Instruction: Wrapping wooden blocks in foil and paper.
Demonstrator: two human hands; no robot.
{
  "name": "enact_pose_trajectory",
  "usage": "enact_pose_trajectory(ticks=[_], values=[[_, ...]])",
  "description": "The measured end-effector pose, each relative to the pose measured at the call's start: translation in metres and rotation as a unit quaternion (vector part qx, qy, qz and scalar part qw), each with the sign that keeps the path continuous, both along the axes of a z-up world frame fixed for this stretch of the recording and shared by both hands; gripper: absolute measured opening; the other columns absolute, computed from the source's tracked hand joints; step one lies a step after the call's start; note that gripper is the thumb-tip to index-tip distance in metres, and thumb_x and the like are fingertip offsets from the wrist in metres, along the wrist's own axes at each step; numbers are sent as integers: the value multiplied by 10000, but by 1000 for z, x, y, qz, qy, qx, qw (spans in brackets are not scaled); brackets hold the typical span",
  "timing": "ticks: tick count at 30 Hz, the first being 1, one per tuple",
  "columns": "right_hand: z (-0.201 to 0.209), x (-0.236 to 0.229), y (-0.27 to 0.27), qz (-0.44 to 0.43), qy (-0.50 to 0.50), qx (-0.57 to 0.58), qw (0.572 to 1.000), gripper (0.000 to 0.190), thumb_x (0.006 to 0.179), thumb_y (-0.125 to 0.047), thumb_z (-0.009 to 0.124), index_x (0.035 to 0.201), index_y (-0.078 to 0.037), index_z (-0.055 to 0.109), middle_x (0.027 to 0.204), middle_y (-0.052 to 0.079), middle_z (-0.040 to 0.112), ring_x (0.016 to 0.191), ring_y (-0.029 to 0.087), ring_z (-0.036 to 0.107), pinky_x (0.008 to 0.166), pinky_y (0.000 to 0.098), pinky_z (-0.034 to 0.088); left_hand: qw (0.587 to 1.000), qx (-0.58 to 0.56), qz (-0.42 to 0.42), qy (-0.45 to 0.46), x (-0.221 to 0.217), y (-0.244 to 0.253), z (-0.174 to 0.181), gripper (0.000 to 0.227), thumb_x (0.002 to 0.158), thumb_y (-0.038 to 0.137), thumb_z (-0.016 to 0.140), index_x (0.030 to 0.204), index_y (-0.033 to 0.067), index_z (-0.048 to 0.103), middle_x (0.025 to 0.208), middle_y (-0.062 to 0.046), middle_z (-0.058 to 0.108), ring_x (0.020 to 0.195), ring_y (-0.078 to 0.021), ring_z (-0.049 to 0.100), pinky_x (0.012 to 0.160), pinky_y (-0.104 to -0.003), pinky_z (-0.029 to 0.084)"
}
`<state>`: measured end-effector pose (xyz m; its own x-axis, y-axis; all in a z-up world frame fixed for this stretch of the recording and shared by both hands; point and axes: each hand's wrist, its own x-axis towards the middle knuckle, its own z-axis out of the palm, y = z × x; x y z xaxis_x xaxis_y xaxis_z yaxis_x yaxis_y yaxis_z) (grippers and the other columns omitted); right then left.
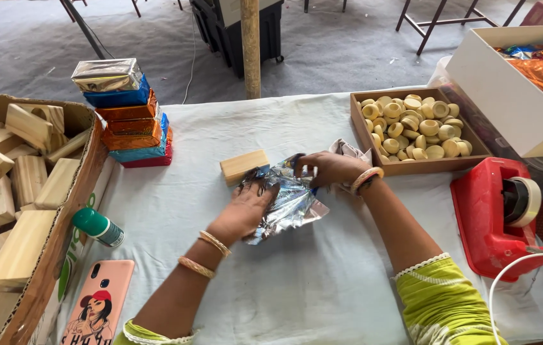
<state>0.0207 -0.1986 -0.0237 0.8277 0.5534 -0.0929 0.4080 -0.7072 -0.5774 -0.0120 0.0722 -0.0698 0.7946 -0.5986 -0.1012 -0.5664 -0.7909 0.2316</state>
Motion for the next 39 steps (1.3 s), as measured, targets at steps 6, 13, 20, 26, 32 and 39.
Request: enact_pose_trajectory(ticks=[6, 13, 20, 26, 32, 39], values=[[35, -12, -21, -102, 49, -174, 978, 453, 769, -151, 830, 1166, -197, 617, 1084, 39, 614, 1035, 185, 617, 873, 362, 536, 996, -8, -59, 70, 17, 34, 11, 842, 860, 542, 665, 1563, 232, 321, 1667, -71, 231, 1559, -297, 134, 1247, -514, 106], [3, 7, -34, -125, -100, -173, 972, 234, 914, -147, 710, 1141, -160, 655, 1153, 74, 598, 1143, 284, 595, 962, 450, 500, 995, -30, -56, 80, 20, 37, 4, 980, 766, 707, 714, 1556, 256, 349, 1686, -89, 199, 1579, -294, 76, 1262, -503, 42], [15, 24, 56, -52, -208, -2, 977, 306, 971, -274, 646, 1231, -113, 632, 1237, 123, 600, 1180, 317, 590, 1000, 416, 510, 995, -34, -63, 68, 14, 33, 10, 1018, 731, 643, 752, 1586, 339, 291, 1695, -85, 160, 1576, -329, 27, 1258, -521, 23], [-44, 99, 86, 6, -139, -51, 989, 448, 1022, -426, 617, 1300, -74, 623, 1278, 149, 610, 1166, 342, 592, 989, 453, 496, 995, -43, -73, 61, 11, 33, 14, 1022, 721, 596, 780, 1579, 344, 286, 1676, -96, 179, 1563, -371, 6, 1244, -546, 29], [3, 76, 105, -4, -16, -47, 999, 512, 881, -438, 764, 1185, -59, 602, 1101, 139, 719, 1054, 316, 673, 895, 441, 543, 993, -58, -83, 58, 7, 35, 18, 976, 708, 534, 796, 1555, 342, 350, 1635, -91, 280, 1555, -358, 87, 1255, -528, 63], [28, 46, 100, -53, -21, 69, 996, 621, 748, -329, 828, 1290, -160, 575, 1086, 70, 726, 1012, 184, 707, 876, 317, 603, 991, -82, -88, 59, 12, 33, 13, 1039, 656, 505, 817, 1559, 318, 338, 1627, -78, 299, 1535, -343, 151, 1228, -512, 129]])
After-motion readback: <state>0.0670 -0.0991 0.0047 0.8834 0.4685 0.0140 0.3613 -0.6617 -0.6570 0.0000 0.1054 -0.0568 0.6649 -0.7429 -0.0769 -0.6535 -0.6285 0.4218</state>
